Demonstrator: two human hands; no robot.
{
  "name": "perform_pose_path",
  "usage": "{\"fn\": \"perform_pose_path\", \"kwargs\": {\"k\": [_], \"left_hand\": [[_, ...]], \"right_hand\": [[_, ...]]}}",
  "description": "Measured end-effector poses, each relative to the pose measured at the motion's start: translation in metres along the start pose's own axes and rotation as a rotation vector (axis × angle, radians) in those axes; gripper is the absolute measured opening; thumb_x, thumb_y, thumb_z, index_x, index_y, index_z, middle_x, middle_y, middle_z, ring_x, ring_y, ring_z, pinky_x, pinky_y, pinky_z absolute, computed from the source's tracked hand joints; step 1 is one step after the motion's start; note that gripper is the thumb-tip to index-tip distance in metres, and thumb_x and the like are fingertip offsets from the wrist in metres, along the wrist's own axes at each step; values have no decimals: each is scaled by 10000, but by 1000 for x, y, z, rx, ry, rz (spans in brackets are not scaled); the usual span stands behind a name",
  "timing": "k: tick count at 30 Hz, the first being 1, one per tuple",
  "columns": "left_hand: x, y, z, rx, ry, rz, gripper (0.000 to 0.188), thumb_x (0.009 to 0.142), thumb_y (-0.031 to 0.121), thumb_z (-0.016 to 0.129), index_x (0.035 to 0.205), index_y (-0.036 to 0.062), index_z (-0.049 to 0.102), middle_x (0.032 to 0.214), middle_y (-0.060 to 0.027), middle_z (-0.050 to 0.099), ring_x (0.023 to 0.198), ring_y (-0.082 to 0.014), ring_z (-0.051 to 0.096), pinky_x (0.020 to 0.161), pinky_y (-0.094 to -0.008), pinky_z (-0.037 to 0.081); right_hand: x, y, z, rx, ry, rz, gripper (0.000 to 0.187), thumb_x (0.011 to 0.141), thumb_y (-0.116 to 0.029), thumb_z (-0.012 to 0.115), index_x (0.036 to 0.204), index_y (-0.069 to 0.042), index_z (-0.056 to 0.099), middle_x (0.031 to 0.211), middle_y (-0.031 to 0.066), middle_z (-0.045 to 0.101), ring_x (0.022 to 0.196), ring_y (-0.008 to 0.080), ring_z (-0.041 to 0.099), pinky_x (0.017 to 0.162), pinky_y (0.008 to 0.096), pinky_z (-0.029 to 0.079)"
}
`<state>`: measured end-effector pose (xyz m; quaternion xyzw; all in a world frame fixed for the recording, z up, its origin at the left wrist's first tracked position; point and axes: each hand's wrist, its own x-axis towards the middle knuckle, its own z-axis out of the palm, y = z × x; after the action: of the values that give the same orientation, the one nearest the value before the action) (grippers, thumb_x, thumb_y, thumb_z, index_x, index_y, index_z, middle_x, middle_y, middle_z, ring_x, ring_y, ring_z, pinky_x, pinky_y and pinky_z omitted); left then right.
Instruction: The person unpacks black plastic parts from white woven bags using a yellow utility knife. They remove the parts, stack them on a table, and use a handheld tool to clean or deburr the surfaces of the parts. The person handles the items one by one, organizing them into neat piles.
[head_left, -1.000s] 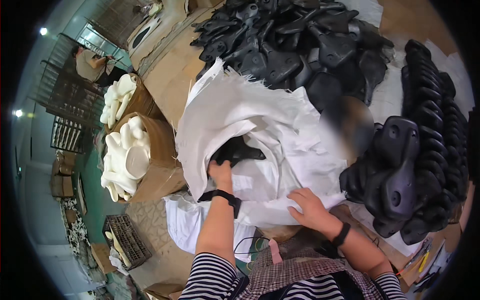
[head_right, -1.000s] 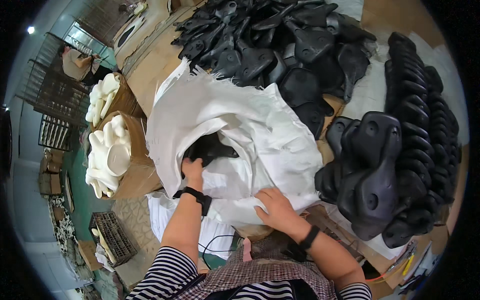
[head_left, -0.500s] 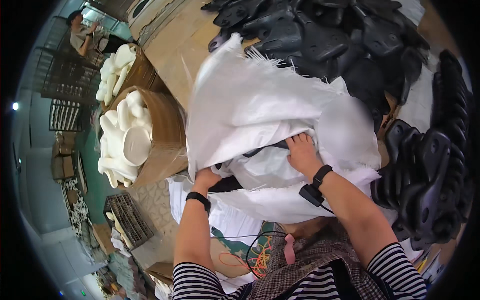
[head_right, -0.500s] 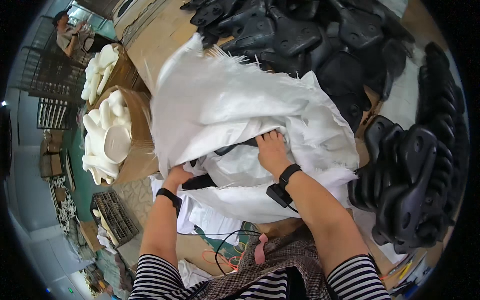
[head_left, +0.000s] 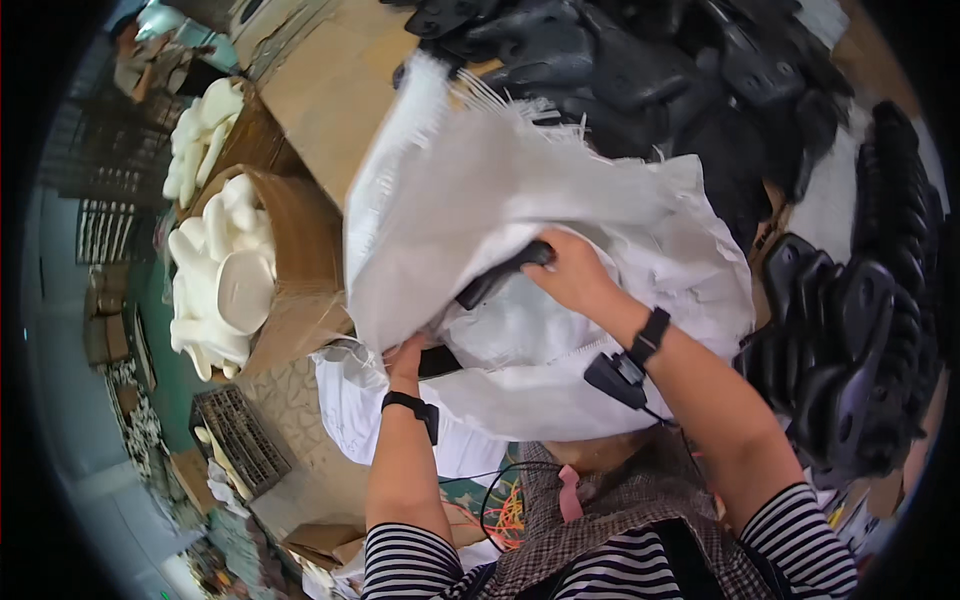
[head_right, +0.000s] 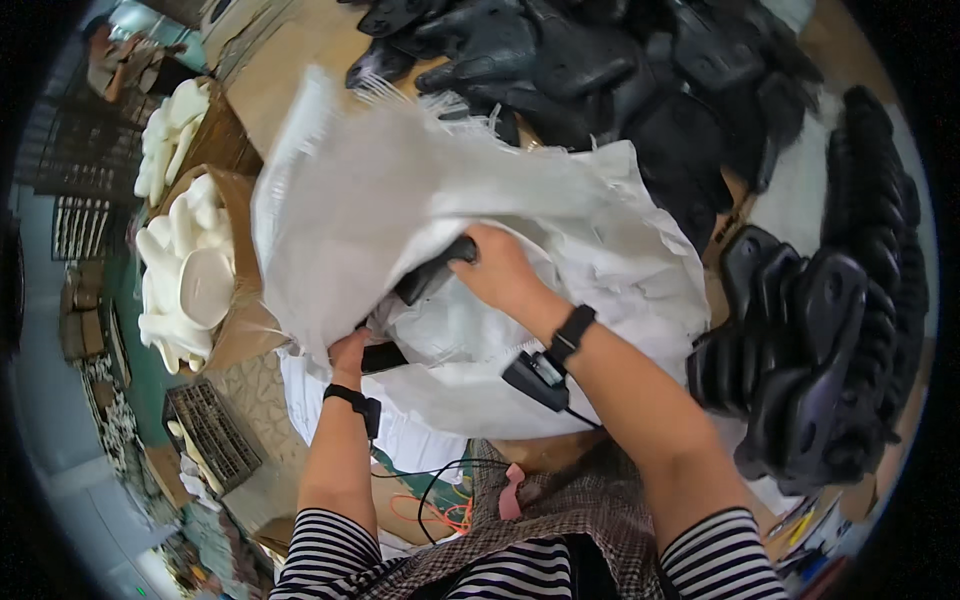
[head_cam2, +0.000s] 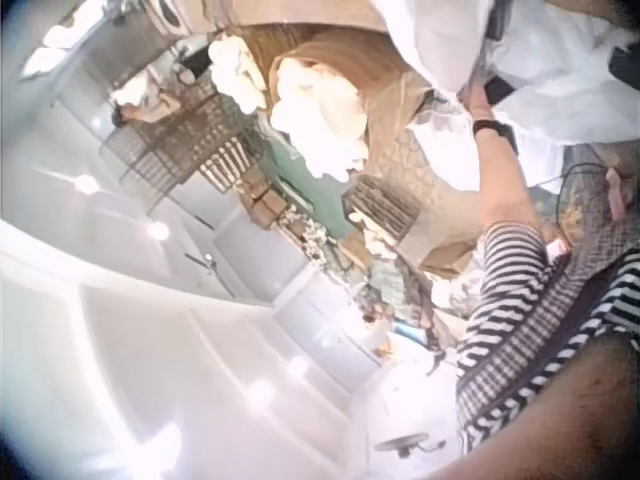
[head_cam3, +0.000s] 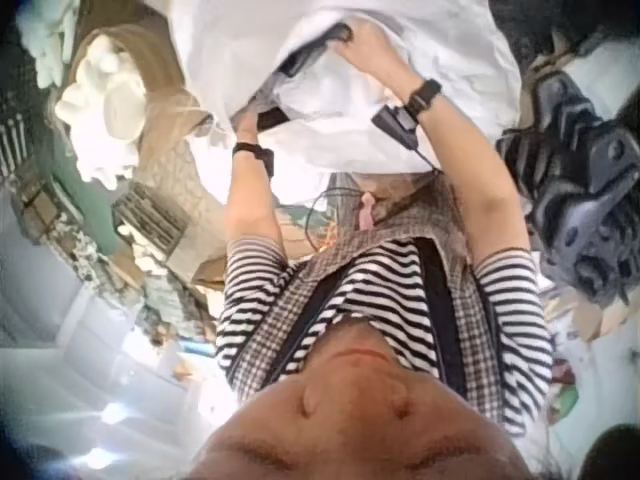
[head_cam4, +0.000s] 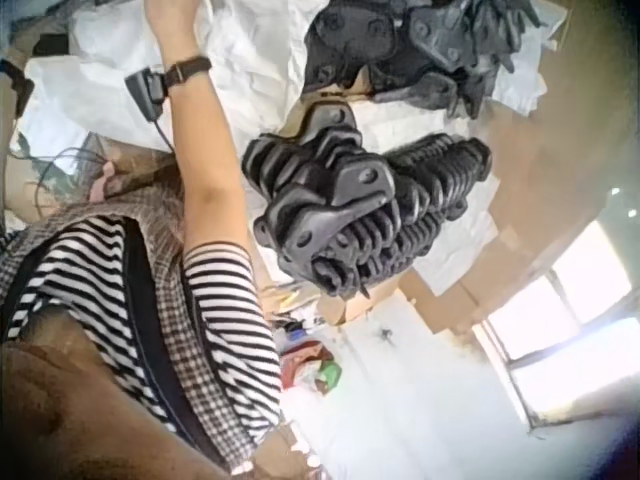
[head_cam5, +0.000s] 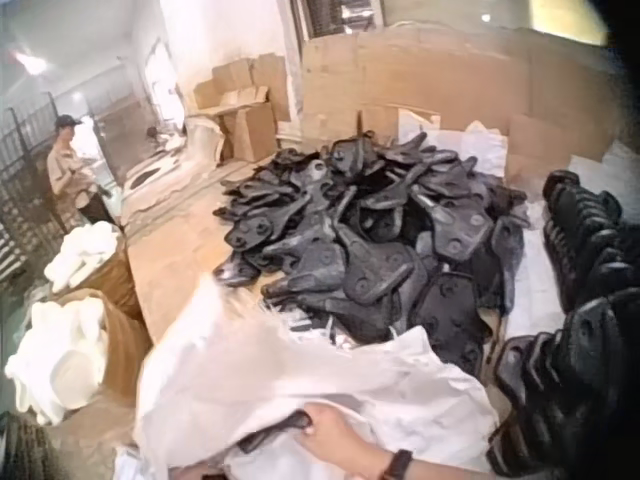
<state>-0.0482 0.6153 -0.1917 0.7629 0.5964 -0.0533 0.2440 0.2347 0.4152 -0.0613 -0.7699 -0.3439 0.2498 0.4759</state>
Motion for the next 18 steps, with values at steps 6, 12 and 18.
{"fn": "perform_pose_path", "kwargs": {"k": [6, 12, 18], "left_hand": [[67, 10, 28, 23, 103, 427, 559, 759, 242, 673, 1250, 48, 490, 1063, -189, 608, 1041, -378, 555, 899, -423, 429], [72, 17, 37, 471, 385, 742, 390, 766, 228, 692, 1083, 54, 544, 1016, -187, 618, 1006, -372, 573, 869, -424, 447], [19, 46, 4, -88, 7, 532, 526, 725, 177, 744, 1138, -24, 489, 1111, -156, 555, 1085, -295, 527, 972, -383, 405]], "right_hand": [[53, -57, -2, 45, 120, -142, 347, 692, -191, 698, 955, 26, 634, 752, 161, 630, 689, 288, 617, 664, 365, 502], [37, -103, -59, -140, -116, -117, 344, 702, -202, 661, 952, 33, 633, 881, 240, 640, 841, 373, 624, 788, 415, 498], [2, -42, 11, -134, 135, -316, 410, 716, -145, 698, 1095, -41, 579, 908, 146, 608, 889, 316, 580, 801, 408, 464]]}}
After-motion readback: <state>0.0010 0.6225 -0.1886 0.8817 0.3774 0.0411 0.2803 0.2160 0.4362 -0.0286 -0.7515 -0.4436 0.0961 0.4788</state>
